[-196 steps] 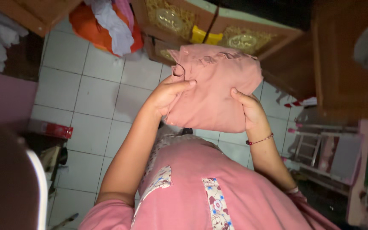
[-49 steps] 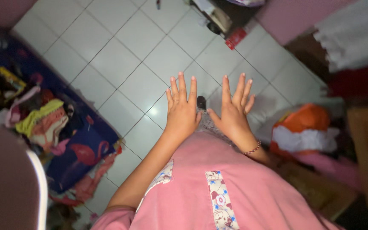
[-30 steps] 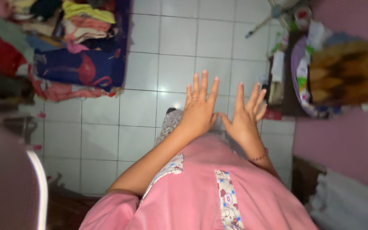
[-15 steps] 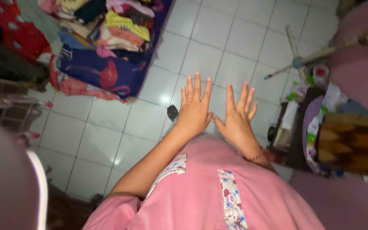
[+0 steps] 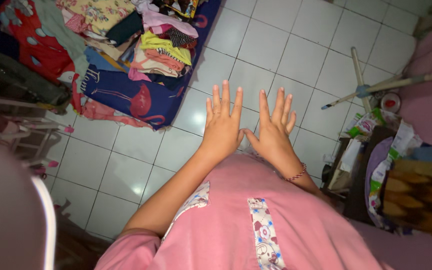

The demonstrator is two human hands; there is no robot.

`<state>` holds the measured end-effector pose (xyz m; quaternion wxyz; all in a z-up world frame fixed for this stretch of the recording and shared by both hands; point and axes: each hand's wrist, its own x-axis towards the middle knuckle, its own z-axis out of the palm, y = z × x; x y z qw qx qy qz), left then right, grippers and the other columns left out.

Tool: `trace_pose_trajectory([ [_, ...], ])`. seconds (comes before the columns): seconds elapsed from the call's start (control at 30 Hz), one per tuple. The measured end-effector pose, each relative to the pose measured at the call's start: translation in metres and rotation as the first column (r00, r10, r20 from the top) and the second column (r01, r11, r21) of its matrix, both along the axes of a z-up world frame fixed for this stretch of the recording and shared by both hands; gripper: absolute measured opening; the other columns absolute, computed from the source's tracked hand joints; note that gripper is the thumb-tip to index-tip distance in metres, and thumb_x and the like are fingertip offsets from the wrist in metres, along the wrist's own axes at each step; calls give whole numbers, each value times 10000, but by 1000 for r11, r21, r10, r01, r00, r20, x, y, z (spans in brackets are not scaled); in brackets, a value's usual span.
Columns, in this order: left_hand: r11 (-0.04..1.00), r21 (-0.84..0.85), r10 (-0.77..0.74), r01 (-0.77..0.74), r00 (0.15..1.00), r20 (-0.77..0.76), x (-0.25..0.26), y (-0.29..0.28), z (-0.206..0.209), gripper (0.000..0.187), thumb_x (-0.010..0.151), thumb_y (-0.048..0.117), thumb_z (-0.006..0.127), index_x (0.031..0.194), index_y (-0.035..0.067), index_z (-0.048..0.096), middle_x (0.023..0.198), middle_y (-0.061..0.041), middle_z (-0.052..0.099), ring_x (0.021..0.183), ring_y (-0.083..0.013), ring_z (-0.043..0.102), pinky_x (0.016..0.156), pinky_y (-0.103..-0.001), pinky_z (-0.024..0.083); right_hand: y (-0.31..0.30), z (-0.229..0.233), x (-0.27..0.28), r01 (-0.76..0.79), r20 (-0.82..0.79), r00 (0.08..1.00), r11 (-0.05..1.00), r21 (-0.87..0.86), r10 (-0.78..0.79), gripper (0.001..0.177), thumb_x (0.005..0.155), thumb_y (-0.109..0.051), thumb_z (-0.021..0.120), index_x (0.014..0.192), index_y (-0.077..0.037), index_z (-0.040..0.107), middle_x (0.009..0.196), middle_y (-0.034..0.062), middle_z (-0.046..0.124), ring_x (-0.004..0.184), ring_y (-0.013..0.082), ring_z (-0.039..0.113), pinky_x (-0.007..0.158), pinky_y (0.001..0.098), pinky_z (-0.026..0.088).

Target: The person sorts through a pile of clothes, picking up a blue rabbit shirt, a beige garment, a pink floral top, and a red shirt one at a time, folding each item and placing it inside a wooden cabinet.

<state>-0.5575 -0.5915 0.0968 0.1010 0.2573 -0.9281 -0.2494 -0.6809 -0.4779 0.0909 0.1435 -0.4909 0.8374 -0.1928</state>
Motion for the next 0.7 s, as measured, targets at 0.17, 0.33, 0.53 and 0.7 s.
trace_pose_trajectory([
  [0.17,998,2,63,-63,998,24,-7,-9,-6,1051,777,213,813,1594,11,183,1634,-347,28,1518,-560,30,1188,-670,159,-24,-3,-18,-55,2,998,998,14,55,1098,803,-332,819,1633,-96,140,1643,342,-54,1516,563,-67,1125,761,87],
  [0.33,991,-2,137,-137,991,9,-31,-21,-10,1048,777,212,813,1588,-1,185,1632,-352,29,1514,-568,34,1189,-669,152,-48,-4,-50,-120,21,993,993,16,119,1106,784,-318,827,1628,-105,145,1641,333,-41,1516,560,-59,1125,758,89],
  [0.53,986,-12,163,-164,985,-54,-109,-33,-5,1044,773,196,814,1587,-5,193,1633,-350,31,1506,-580,48,1178,-681,147,-66,-1,-126,-145,-36,989,988,45,147,1110,775,-305,825,1629,-119,141,1638,336,-38,1514,558,-70,1117,754,86],
  [0.7,991,-28,130,-133,987,-92,-179,-35,13,1044,759,181,811,1589,-2,206,1636,-345,37,1512,-579,66,1188,-680,166,-61,11,-199,-124,-47,991,992,-31,123,1091,810,-321,814,1637,-109,135,1645,347,-23,1517,559,-47,1134,752,88],
])
